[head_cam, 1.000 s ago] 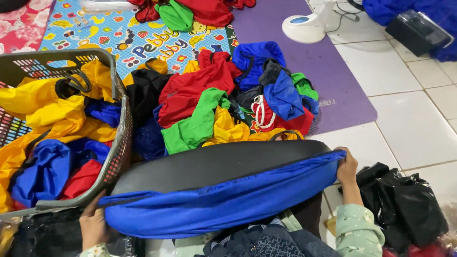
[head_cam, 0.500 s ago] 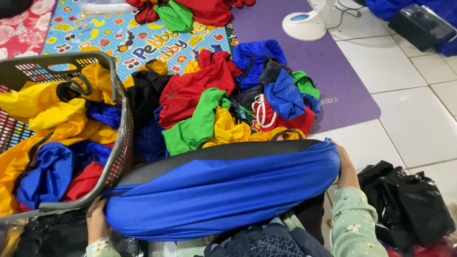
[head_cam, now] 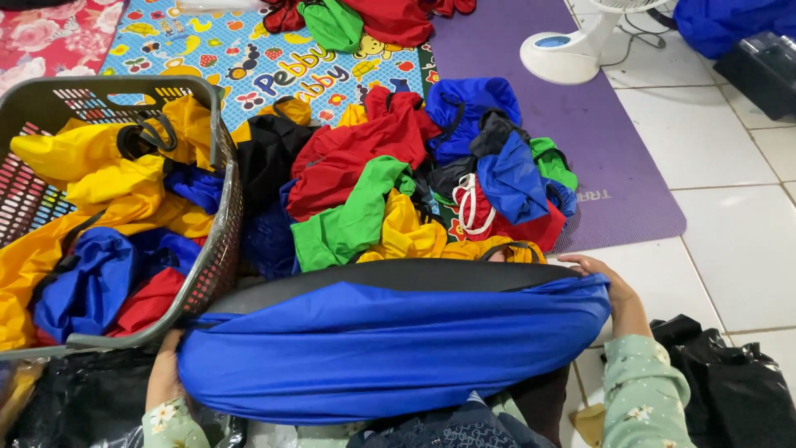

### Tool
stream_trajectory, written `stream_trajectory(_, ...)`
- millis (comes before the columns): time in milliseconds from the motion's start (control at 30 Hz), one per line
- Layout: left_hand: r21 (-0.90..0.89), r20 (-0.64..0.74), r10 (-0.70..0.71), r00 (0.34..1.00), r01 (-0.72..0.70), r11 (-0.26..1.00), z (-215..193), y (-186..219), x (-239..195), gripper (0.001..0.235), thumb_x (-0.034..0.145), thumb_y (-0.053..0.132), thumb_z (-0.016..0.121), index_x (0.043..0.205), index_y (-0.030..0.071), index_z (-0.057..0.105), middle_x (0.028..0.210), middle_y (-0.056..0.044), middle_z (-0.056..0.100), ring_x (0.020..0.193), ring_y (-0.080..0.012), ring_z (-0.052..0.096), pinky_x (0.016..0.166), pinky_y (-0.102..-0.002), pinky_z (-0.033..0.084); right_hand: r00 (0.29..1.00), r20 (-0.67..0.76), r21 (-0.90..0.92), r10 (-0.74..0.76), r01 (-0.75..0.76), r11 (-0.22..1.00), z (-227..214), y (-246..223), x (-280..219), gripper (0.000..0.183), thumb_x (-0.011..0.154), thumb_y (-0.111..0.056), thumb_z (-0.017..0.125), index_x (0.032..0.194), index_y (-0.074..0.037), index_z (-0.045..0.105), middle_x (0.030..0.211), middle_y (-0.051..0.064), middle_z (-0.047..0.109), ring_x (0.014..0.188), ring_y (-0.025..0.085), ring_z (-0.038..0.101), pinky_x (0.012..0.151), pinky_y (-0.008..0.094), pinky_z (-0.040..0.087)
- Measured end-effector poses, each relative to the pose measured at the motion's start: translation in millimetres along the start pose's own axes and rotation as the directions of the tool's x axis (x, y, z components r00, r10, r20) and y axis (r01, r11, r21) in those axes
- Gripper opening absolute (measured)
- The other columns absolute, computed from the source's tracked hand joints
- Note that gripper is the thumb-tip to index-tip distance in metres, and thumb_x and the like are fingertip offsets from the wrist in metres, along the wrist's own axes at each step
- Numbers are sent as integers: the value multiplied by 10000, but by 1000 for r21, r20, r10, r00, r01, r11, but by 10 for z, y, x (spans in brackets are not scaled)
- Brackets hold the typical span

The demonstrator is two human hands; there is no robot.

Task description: The person sits on the floor and uses a yellow sponge to wipe a blue piece of clothing resting on their lap. After cleaning, they fold the item and place it into a clear plastic bag, then transfer the bag into a black plastic bag.

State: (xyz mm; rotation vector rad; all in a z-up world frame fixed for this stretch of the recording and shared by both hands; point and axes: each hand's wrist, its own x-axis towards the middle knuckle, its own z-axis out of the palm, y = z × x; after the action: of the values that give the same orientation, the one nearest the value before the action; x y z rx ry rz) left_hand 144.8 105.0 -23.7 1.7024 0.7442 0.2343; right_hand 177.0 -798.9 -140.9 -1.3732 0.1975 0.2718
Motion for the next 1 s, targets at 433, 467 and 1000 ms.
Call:
stream_trajectory(433,25,32,-59,998,58,998,-57,-97,253,451,953,242,614,1349,27,628,1436,-123,597,1380,-199,494,1193,-370,333,961,-263,-622,89,-240,746,868,-1276,-878,195,934,-123,696,997,-32,856,1108,116,815,1068,266,712,972,410,531)
stream_trajectory(467,17,33,-46,998,46,999,-15,-47,306,451,953,242,614,1349,27,628,1436,-123,597,1380,-199,494,1193,-370,333,962,-263,-622,75,-228,749,843,-1236,-790,195,934,-123,696,997,-32,856,1108,116,815,1068,266,712,972,410,531)
stream_trajectory(1000,12,139,34,990,-36,999,-70,-768,846,338,949,111,687,1256,-30,695,1284,-203,682,1251,-247,600,1133,-374,419,752,-323,-923,574,-386,-15,778,-800,945,299,805,-278,763,1087,-194,810,1134,46,797,1020,228,744,854,358,622)
